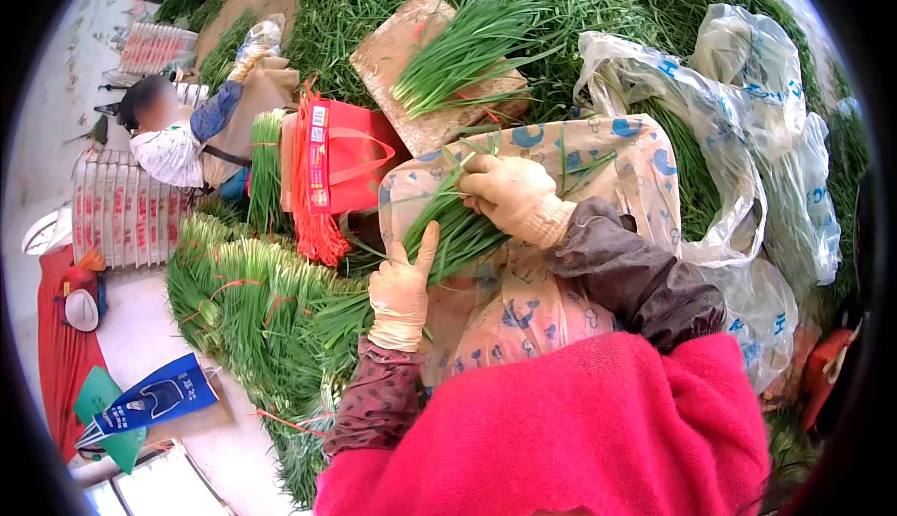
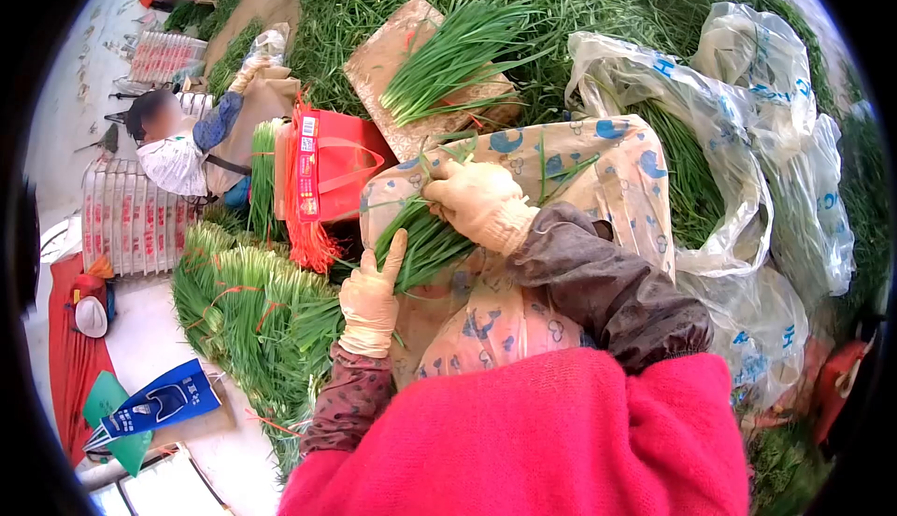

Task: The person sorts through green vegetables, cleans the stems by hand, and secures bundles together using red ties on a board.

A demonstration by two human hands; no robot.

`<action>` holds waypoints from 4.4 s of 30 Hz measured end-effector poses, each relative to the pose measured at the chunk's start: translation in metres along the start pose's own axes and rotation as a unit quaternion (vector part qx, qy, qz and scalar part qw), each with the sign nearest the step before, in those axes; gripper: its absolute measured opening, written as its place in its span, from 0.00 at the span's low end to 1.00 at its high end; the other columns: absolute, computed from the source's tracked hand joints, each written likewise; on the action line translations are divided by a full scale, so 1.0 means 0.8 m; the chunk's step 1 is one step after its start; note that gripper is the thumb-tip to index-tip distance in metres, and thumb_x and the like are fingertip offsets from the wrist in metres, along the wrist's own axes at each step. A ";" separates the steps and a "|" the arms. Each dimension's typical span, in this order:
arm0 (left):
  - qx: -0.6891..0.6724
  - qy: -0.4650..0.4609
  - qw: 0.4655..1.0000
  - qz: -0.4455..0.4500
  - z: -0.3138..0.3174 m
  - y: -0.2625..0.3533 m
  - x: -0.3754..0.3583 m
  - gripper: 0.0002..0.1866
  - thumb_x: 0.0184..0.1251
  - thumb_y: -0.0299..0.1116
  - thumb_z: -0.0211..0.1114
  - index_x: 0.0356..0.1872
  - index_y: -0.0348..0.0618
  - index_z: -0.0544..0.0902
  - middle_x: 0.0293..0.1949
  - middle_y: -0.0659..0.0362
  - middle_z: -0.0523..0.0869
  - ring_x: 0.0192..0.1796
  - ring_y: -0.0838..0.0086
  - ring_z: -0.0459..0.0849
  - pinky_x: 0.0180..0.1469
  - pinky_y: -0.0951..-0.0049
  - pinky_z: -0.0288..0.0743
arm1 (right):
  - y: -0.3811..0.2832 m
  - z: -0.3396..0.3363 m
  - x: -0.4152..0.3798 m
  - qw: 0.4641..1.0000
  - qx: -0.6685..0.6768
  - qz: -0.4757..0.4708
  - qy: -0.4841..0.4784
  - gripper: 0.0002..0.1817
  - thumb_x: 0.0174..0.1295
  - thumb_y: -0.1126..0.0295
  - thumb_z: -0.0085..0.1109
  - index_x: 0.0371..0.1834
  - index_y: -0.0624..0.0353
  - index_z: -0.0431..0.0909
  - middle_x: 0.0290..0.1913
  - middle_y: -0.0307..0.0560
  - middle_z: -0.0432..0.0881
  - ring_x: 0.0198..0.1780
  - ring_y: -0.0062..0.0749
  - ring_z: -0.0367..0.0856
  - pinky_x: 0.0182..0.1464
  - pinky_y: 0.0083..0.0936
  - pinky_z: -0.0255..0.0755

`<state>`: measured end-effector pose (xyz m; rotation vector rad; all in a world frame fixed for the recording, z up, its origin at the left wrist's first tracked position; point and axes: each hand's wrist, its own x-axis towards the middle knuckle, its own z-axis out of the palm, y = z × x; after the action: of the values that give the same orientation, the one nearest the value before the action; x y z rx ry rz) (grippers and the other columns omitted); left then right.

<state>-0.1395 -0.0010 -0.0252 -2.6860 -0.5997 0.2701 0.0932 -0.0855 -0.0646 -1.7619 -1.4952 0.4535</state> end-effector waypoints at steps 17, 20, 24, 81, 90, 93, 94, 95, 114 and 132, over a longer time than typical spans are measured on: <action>0.014 0.011 0.999 0.030 0.004 -0.011 -0.006 0.45 0.48 0.21 0.59 0.71 0.75 0.64 0.49 0.51 0.79 0.28 0.64 0.78 0.28 0.65 0.74 | 0.006 -0.049 0.006 0.994 0.068 0.076 -0.028 0.15 0.55 0.57 0.64 0.42 0.53 0.83 0.45 0.46 0.82 0.49 0.43 0.80 0.52 0.36 0.73; -0.008 0.034 0.998 0.043 0.000 -0.009 -0.004 0.44 0.49 0.22 0.58 0.70 0.74 0.64 0.48 0.52 0.80 0.27 0.64 0.78 0.28 0.65 0.73 | 0.013 -0.004 0.014 0.996 -0.067 -0.033 0.042 0.16 0.55 0.55 0.65 0.43 0.49 0.84 0.47 0.45 0.82 0.50 0.46 0.79 0.52 0.38 0.73; -0.013 0.037 0.998 0.043 0.000 -0.014 -0.014 0.43 0.49 0.22 0.59 0.70 0.74 0.65 0.49 0.51 0.79 0.28 0.63 0.78 0.30 0.64 0.74 | 0.025 0.020 0.008 0.897 0.363 0.200 0.152 0.12 0.65 0.60 0.60 0.42 0.56 0.83 0.34 0.41 0.85 0.33 0.31 0.81 0.40 0.27 0.75; -0.036 0.100 0.993 0.041 -0.022 -0.054 -0.031 0.38 0.54 0.25 0.59 0.67 0.75 0.69 0.56 0.46 0.79 0.36 0.61 0.81 0.38 0.63 0.77 | 0.087 -0.026 -0.020 0.914 -0.050 0.394 -0.079 0.14 0.59 0.63 0.55 0.46 0.54 0.81 0.40 0.59 0.84 0.46 0.53 0.82 0.50 0.42 0.74; -0.025 0.132 0.986 0.101 -0.037 -0.050 -0.008 0.38 0.53 0.24 0.59 0.67 0.74 0.69 0.53 0.47 0.79 0.33 0.64 0.79 0.33 0.66 0.75 | 0.052 -0.054 0.040 0.909 0.163 0.349 -0.160 0.42 0.57 0.29 0.45 0.56 0.55 0.79 0.48 0.57 0.84 0.52 0.46 0.81 0.58 0.37 0.70; -0.027 0.144 0.980 0.136 -0.044 -0.043 0.005 0.38 0.52 0.25 0.59 0.67 0.74 0.69 0.52 0.46 0.80 0.31 0.65 0.78 0.32 0.67 0.74 | 0.013 -0.043 0.052 0.931 0.110 0.312 -0.152 0.25 0.57 0.51 0.59 0.51 0.57 0.81 0.46 0.58 0.84 0.50 0.51 0.82 0.55 0.38 0.74; -0.025 0.142 0.980 0.140 -0.047 -0.044 0.006 0.39 0.52 0.25 0.59 0.67 0.74 0.68 0.52 0.46 0.79 0.32 0.66 0.78 0.33 0.67 0.74 | 0.022 -0.018 0.057 0.934 0.056 0.315 -0.160 0.21 0.58 0.56 0.58 0.50 0.58 0.81 0.45 0.58 0.84 0.49 0.50 0.83 0.53 0.39 0.75; -0.026 0.142 0.980 0.140 -0.049 -0.045 0.006 0.39 0.52 0.25 0.59 0.67 0.74 0.68 0.52 0.46 0.79 0.32 0.66 0.78 0.33 0.67 0.74 | 0.025 -0.009 0.062 0.934 0.002 0.316 -0.169 0.18 0.59 0.60 0.57 0.48 0.58 0.81 0.45 0.58 0.84 0.49 0.49 0.83 0.52 0.40 0.76; -0.378 0.091 0.915 -0.109 -0.038 -0.057 -0.021 0.37 0.44 0.19 0.67 0.63 0.54 0.77 0.51 0.51 0.83 0.48 0.58 0.84 0.50 0.68 0.77 | 0.130 -0.088 0.028 0.912 0.259 0.228 -0.220 0.40 0.51 0.69 0.69 0.70 0.49 0.66 0.64 0.48 0.75 0.58 0.33 0.76 0.55 0.29 0.75; -0.864 -0.231 0.397 -0.205 0.017 -0.031 -0.026 0.19 0.51 0.17 0.68 0.47 0.28 0.78 0.31 0.50 0.84 0.25 0.65 0.82 0.27 0.68 0.76 | 0.077 -0.037 0.027 0.813 0.450 0.281 0.241 0.15 0.68 0.64 0.57 0.49 0.65 0.80 0.38 0.39 0.85 0.36 0.19 0.77 0.39 0.19 0.73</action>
<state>-0.1707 0.0146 -0.0253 -3.7406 -3.1995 0.2880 0.1609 -0.0755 -0.0865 -1.3220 -0.2435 0.7743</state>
